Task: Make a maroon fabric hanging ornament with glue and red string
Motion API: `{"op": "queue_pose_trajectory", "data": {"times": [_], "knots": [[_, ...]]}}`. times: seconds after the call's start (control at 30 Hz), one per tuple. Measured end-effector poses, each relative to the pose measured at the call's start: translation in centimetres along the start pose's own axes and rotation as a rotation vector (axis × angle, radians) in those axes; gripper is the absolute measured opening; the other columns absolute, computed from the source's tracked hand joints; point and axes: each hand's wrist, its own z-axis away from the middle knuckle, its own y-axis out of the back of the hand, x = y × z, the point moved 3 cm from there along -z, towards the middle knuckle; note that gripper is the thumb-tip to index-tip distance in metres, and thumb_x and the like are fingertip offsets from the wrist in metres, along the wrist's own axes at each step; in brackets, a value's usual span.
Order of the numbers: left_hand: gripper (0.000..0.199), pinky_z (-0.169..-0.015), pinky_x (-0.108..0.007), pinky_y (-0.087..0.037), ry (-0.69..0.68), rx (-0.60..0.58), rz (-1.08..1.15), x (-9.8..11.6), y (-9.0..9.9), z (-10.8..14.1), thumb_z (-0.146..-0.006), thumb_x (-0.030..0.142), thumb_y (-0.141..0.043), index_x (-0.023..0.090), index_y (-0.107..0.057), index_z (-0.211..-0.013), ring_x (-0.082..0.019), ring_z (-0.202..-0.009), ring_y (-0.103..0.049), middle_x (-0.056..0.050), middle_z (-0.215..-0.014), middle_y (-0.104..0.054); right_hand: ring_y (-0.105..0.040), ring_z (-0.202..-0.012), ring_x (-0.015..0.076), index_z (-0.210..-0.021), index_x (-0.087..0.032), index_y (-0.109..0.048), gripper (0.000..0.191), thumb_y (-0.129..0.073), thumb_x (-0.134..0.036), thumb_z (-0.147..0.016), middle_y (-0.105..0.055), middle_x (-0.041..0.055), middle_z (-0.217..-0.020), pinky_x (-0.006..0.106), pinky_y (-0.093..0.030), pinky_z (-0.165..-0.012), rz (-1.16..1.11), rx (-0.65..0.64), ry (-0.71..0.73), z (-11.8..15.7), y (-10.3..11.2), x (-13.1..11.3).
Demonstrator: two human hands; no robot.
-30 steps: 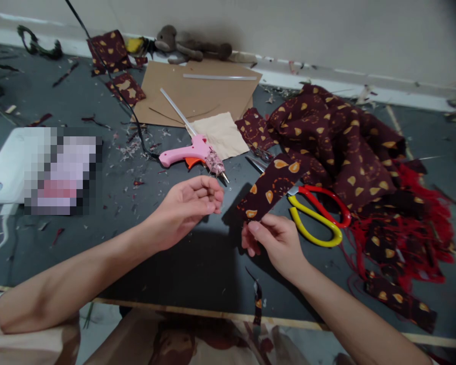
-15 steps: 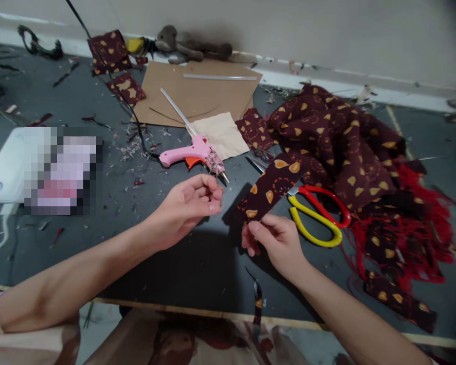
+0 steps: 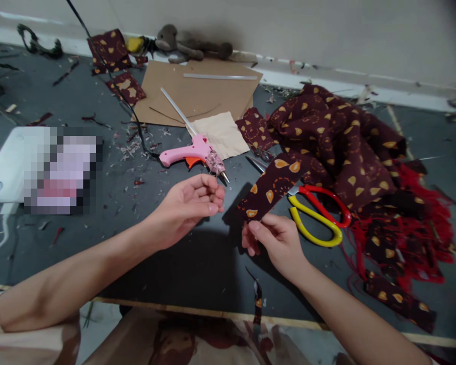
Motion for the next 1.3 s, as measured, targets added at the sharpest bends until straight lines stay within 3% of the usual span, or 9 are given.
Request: {"op": "queue_pose_trajectory", "data": {"times": [0.23, 0.63, 1.03, 1.1, 1.17, 1.23, 1.3], "knots": [[0.025, -0.064, -0.014, -0.049, -0.002, 0.006, -0.003, 0.0, -0.1, -0.1, -0.063, 0.003, -0.071, 0.014, -0.059, -0.082, -0.004, -0.065, -0.055, 0.002, -0.076, -0.058, -0.051, -0.036, 0.0058, -0.064, -0.015, -0.058, 0.028, -0.057, -0.034, -0.085, -0.058, -0.0012, -0.049, 0.015, -0.038, -0.037, -0.007, -0.006, -0.001, 0.1, 0.0, 0.0], [0.026, -0.064, -0.014, -0.049, -0.007, 0.010, -0.003, 0.2, -0.2, 0.0, -0.063, -0.002, -0.065, 0.013, -0.060, -0.083, -0.005, -0.065, -0.056, 0.000, -0.075, -0.059, -0.051, -0.037, 0.0058, -0.065, -0.015, -0.058, 0.027, -0.056, -0.033, -0.085, -0.059, -0.0011, -0.050, 0.015, -0.038, -0.038, -0.005, 0.002, 0.004, 0.1, -0.1, 0.0], [0.026, -0.067, -0.015, -0.050, -0.001, -0.018, -0.054, 0.0, 0.1, 0.0, -0.063, 0.001, -0.070, 0.014, -0.059, -0.083, -0.006, -0.070, -0.060, 0.000, -0.081, -0.063, -0.050, -0.036, 0.0074, -0.065, -0.015, -0.057, 0.030, -0.055, -0.037, -0.085, -0.058, -0.0003, -0.050, 0.018, -0.037, -0.037, 0.023, -0.002, -0.014, 0.0, 0.0, -0.1], [0.023, -0.065, -0.018, -0.051, -0.001, -0.043, -0.138, 0.0, 0.2, 0.1, -0.067, 0.007, -0.070, 0.016, -0.059, -0.084, -0.008, -0.069, -0.062, -0.001, -0.082, -0.065, -0.050, -0.037, 0.0075, -0.065, -0.015, -0.057, 0.030, -0.055, -0.038, -0.084, -0.058, 0.0000, -0.050, 0.019, -0.038, -0.038, 0.027, -0.006, -0.030, 0.1, -0.1, -0.1], [0.011, -0.053, -0.017, -0.046, -0.044, -0.035, -0.334, 0.1, 0.2, 0.4, -0.075, 0.017, -0.067, 0.016, -0.059, -0.082, -0.007, -0.053, -0.057, 0.002, -0.065, -0.062, -0.050, -0.038, 0.0076, -0.065, -0.015, -0.057, 0.032, -0.056, -0.040, -0.084, -0.059, 0.0003, -0.051, 0.019, -0.038, -0.039, 0.030, -0.025, -0.059, 0.0, -0.1, -0.2], [0.004, -0.044, -0.017, -0.036, -0.174, -0.006, -0.640, 0.5, 0.1, 0.7, -0.079, 0.020, -0.062, 0.017, -0.060, -0.078, -0.006, -0.041, -0.046, 0.005, -0.050, -0.053, -0.050, -0.039, 0.0078, -0.064, -0.015, -0.056, 0.034, -0.055, -0.043, -0.084, -0.058, 0.0006, -0.052, 0.019, -0.038, -0.039, 0.033, -0.069, -0.101, 0.0, -0.3, -0.1], [0.002, -0.048, -0.019, -0.037, -0.375, -0.036, -0.947, 0.8, -0.5, 1.1, -0.077, 0.018, -0.063, 0.018, -0.062, -0.079, -0.008, -0.047, -0.047, 0.003, -0.054, -0.055, -0.050, -0.040, 0.0073, -0.064, -0.015, -0.055, 0.036, -0.053, -0.045, -0.085, -0.058, 0.0007, -0.053, 0.019, -0.038, -0.039, 0.024, -0.141, -0.126, -0.1, -0.5, -0.2]]}}
